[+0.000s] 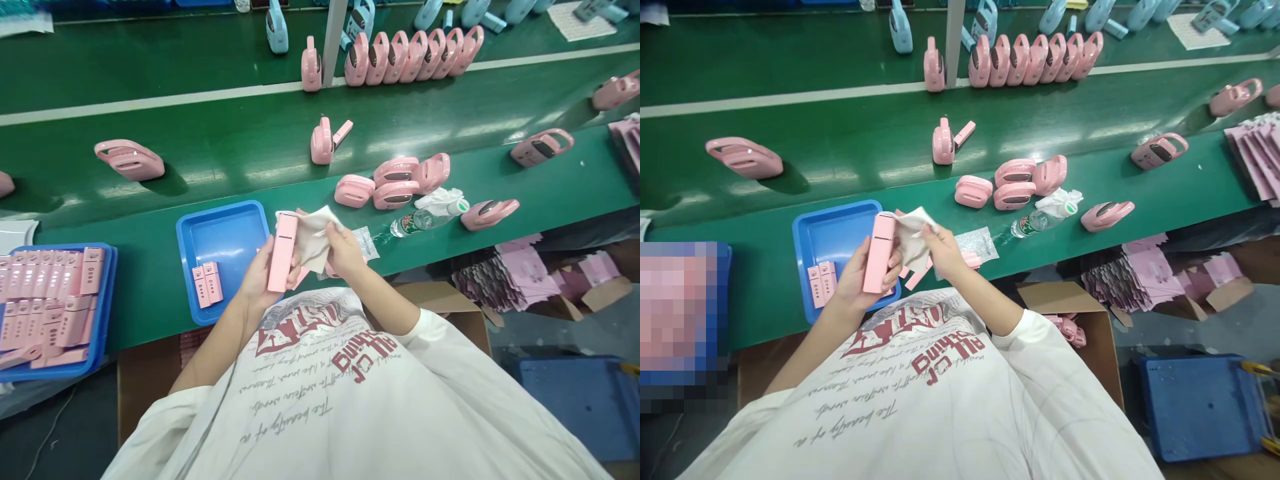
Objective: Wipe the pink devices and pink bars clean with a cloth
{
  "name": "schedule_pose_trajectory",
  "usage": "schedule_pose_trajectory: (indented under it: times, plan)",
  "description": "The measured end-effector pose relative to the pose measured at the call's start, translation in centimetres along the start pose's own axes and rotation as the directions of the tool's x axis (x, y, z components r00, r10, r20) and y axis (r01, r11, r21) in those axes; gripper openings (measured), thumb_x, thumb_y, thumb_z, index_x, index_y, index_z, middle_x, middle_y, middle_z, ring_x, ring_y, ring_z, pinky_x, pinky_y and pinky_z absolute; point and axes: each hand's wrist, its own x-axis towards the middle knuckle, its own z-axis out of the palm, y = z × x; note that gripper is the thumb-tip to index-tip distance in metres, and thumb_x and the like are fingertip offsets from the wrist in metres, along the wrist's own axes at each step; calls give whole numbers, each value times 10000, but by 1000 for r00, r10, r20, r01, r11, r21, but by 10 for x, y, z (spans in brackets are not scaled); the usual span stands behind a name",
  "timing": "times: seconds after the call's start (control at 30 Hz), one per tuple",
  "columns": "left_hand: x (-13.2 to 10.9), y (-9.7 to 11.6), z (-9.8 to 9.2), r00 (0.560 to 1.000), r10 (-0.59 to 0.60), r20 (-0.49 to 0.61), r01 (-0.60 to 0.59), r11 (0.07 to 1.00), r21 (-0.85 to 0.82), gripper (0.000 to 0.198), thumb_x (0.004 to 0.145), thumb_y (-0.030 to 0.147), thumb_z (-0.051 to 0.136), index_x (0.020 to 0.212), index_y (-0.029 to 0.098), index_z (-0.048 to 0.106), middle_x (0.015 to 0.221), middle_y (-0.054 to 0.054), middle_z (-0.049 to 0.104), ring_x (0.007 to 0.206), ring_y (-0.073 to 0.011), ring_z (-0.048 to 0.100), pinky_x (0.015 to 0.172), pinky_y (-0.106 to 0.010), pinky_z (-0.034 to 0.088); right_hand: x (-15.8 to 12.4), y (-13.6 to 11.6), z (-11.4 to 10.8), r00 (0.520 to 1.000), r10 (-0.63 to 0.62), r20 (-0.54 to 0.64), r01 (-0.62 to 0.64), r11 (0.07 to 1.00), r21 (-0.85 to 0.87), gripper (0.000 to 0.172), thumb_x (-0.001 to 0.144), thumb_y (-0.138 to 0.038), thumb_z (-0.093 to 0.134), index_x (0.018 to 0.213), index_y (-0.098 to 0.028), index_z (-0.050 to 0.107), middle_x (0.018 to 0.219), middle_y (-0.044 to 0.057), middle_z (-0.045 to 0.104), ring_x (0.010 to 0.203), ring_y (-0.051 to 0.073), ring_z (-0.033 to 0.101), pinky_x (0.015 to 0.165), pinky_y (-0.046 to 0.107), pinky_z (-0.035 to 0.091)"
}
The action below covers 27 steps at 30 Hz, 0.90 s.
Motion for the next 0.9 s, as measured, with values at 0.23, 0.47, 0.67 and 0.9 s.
schedule_pose_trajectory:
  times: [0.23, 0.47, 0.67, 0.9]
  plan:
    - [67, -37, -57, 909, -10, -416, 78, 986, 147, 159, 850, 259, 596, 775, 121, 571, 624, -31, 599, 487, -73, 545, 487, -169, 450, 17, 11, -30, 799, 496, -341, -222, 768, 600, 243, 924, -315, 441, 895, -164, 630, 789, 20, 742, 805, 154, 705, 844, 307, 560]
    - [72, -63, -85, 866, 84, -492, 180, 866, 466, 272, 756, 213, 679, 1000, 155, 575, 653, -24, 623, 561, -133, 600, 577, -248, 487, 8, 15, -31, 779, 547, -308, -281, 743, 607, 239, 923, -254, 423, 882, -161, 640, 798, 31, 745, 765, 146, 709, 758, 277, 579]
    - [23, -33, -131, 678, 439, -589, 259, 607, 751, 325, 717, 211, 675, 1014, 157, 554, 1126, -152, 586, 1181, -324, 498, 927, -393, 412, 9, 23, -37, 793, 542, -277, -302, 745, 595, 236, 912, -265, 442, 958, -146, 640, 868, 47, 746, 842, 159, 707, 837, 307, 564]
    - [-26, -30, -175, 463, 623, -630, 392, 494, 776, 291, 625, 61, 597, 785, 179, 385, 1151, -233, 486, 1317, -471, 254, 985, -509, 305, 10, 27, -31, 791, 551, -266, -311, 737, 600, 221, 896, -276, 471, 997, -159, 630, 893, 43, 747, 860, 168, 703, 831, 333, 572]
